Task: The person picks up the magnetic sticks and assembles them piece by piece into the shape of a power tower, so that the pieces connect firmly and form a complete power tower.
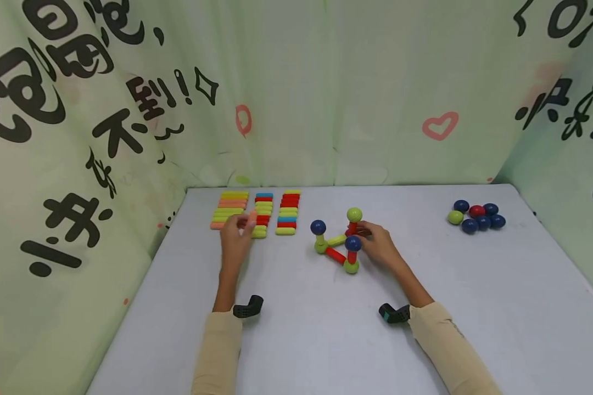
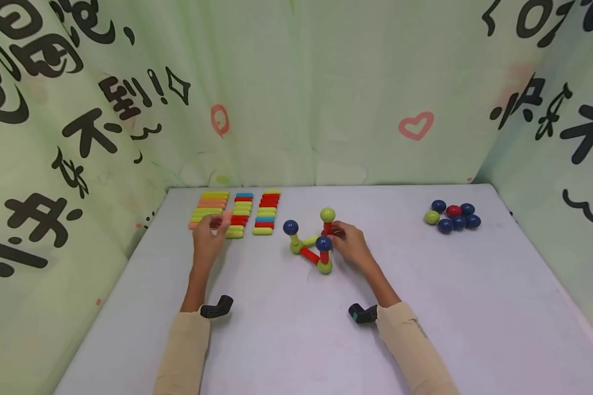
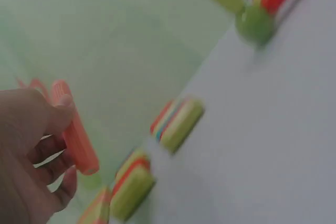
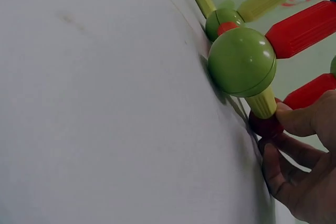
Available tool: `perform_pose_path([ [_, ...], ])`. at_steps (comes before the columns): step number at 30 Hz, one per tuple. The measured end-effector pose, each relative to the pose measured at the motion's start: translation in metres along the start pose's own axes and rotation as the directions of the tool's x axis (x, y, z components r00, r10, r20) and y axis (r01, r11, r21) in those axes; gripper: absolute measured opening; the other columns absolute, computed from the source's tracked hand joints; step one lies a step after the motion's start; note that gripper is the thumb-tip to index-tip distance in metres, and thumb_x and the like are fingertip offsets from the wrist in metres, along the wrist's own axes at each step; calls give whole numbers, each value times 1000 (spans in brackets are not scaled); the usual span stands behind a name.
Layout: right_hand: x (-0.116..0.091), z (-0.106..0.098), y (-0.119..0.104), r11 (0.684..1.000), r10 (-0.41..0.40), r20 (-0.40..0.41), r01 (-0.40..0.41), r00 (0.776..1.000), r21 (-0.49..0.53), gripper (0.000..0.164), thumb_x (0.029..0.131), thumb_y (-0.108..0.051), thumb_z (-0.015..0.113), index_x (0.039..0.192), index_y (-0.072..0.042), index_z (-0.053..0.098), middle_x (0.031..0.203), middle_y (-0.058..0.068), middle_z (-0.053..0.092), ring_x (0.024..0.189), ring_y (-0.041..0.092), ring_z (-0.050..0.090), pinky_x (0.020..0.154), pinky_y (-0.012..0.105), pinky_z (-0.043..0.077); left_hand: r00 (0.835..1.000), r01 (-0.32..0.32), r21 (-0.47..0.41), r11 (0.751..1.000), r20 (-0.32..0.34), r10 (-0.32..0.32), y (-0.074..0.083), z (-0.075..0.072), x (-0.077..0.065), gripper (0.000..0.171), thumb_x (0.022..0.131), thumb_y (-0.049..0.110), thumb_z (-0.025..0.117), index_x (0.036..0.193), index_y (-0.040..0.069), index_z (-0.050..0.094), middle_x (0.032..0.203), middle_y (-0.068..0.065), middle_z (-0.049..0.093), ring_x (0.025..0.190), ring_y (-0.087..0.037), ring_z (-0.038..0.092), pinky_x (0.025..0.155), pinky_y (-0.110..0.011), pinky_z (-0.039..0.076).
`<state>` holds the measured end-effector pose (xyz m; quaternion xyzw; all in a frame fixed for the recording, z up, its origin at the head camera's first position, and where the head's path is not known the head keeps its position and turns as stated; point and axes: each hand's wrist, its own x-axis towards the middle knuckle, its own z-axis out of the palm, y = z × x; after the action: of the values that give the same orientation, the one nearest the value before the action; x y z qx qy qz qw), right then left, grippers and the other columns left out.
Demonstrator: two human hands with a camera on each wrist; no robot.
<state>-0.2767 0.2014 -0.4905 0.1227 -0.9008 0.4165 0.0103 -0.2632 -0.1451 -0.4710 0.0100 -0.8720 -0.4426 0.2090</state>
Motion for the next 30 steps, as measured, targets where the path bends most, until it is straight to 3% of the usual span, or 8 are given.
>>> perform_pose_path([
  [1, 2, 0, 0, 1000, -4, 11, 4, 1000, 8, 37, 95, -3, 57, 131, 6, 54, 124, 26, 63, 115, 42, 60, 102, 55, 45, 999, 28, -145, 989, 43, -22, 9, 6, 1, 31, 94, 20, 66, 114, -3, 63, 108, -19, 65, 100, -31, 61, 84, -39, 52],
  [3, 6, 0, -1, 999, -2, 33, 1, 999, 33, 38, 96, -4, 56, 132, 5, 53, 126, 27, 62, 117, 43, 59, 103, 56, 44, 986, 112, -343, 932, 154, -62, 25, 22, 2, 34, 94, 24, 66, 118, 0, 63, 109, -18, 66, 98, -28, 64, 82, -33, 55],
  [7, 10, 1, -1, 996, -1, 57, -4, 998, 92, 39, 97, -9, 56, 134, 3, 52, 129, 28, 60, 121, 44, 56, 104, 57, 42, 916, 310, -469, 827, 380, -128, 48, 55, 8, 39, 94, 27, 66, 125, 4, 61, 114, -15, 66, 99, -22, 67, 86, -28, 57],
  [10, 11, 1, 0, 991, -3, 52, -4, 999, 133, 39, 98, -15, 58, 133, 1, 53, 129, 26, 60, 123, 43, 55, 105, 57, 41, 872, 369, -463, 806, 473, -127, 55, 78, 16, 39, 94, 24, 66, 126, 3, 61, 118, -16, 66, 103, -21, 66, 90, -31, 56],
  [14, 10, 1, 1, 986, -22, 35, 16, 999, 164, 39, 98, -19, 60, 132, 0, 55, 128, 24, 62, 124, 40, 55, 106, 55, 42, 809, 383, -374, 844, 577, -111, 59, 97, 24, 34, 95, 23, 65, 125, 6, 63, 123, -13, 66, 113, -22, 62, 94, -32, 54],
  [19, 8, 3, 3, 986, -38, 28, 32, 999, 164, 40, 98, -20, 60, 133, 0, 54, 127, 23, 63, 123, 40, 56, 105, 56, 42, 735, 352, -324, 878, 677, -45, 58, 104, 25, 35, 93, 24, 67, 123, 6, 65, 128, -11, 64, 124, -26, 54, 101, -37, 49],
  [23, 7, 4, 4, 990, -32, 28, 28, 999, 140, 40, 98, -20, 59, 132, 0, 55, 127, 22, 63, 122, 40, 57, 105, 56, 42, 705, 327, -322, 888, 709, -3, 54, 108, 25, 37, 93, 29, 66, 125, 8, 66, 130, -9, 63, 126, -24, 52, 104, -39, 46],
  [30, 10, 3, 1, 994, -22, 20, 20, 1000, 104, 41, 99, -22, 58, 134, 0, 54, 130, 22, 61, 122, 40, 57, 104, 55, 43, 651, 301, -281, 911, 759, 19, 54, 115, 29, 36, 94, 34, 64, 125, 16, 67, 124, -7, 65, 115, -22, 53, 94, -35, 47],
])
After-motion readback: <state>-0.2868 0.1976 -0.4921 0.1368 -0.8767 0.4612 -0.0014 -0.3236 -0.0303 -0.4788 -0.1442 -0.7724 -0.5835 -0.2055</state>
